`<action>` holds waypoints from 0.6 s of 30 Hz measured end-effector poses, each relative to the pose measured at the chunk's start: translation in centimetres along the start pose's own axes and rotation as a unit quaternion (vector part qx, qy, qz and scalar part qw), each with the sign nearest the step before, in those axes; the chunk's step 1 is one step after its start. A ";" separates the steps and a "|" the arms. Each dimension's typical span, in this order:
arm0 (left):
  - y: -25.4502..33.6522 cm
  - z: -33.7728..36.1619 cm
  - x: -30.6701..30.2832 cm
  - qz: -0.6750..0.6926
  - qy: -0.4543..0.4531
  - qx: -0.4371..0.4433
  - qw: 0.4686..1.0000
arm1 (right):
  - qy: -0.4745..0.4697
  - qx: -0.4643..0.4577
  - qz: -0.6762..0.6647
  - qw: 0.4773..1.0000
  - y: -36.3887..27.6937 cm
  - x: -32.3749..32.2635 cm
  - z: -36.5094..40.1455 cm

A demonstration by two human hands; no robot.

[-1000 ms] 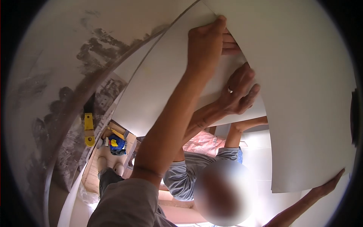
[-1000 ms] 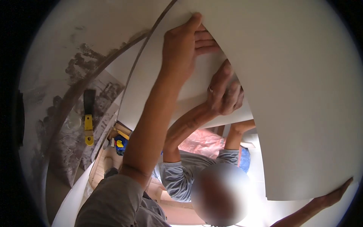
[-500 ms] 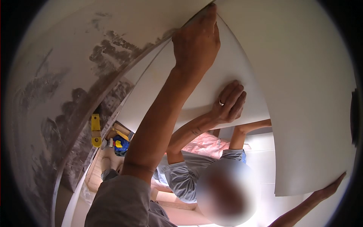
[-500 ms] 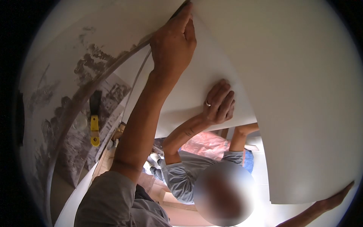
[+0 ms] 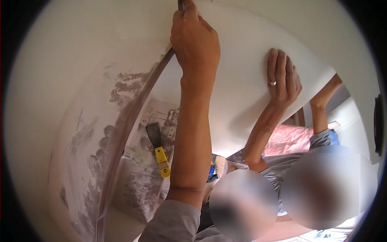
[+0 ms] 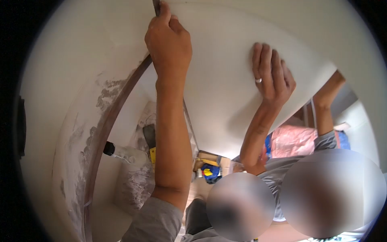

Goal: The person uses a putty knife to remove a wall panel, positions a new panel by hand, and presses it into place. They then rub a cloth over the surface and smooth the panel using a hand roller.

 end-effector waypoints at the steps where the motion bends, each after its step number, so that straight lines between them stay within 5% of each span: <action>1: -0.4 0.0 0.3 -0.010 0.006 0.019 1.000 | 0.014 -0.021 0.013 1.000 -2.5 2.5 1.7; 8: -0.8 0.0 0.4 -0.037 -0.044 0.009 0.998 | 0.091 -0.097 0.146 0.980 -13.5 15.0 11.2; 11: -1.5 0.4 1.3 -0.059 -0.113 -0.043 0.991 | 0.106 -0.106 0.185 0.971 -14.6 17.3 13.4; 14: -1.2 1.6 1.6 -0.117 -0.102 0.003 0.988 | 0.121 -0.102 0.211 0.965 -14.2 17.8 14.5; 18: -2.3 1.5 2.0 -0.042 -0.156 -0.051 0.986 | 0.139 -0.100 0.233 0.957 -13.3 17.4 13.9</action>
Point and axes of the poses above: each hand's wrist, its own z-axis away from the middle knuckle, its own x-axis out of the palm, y = z × x, the point moved 8 cm from there along -z, towards the middle knuckle, and after that the axes turned 5 degrees about -y, right-handed, at the moved point
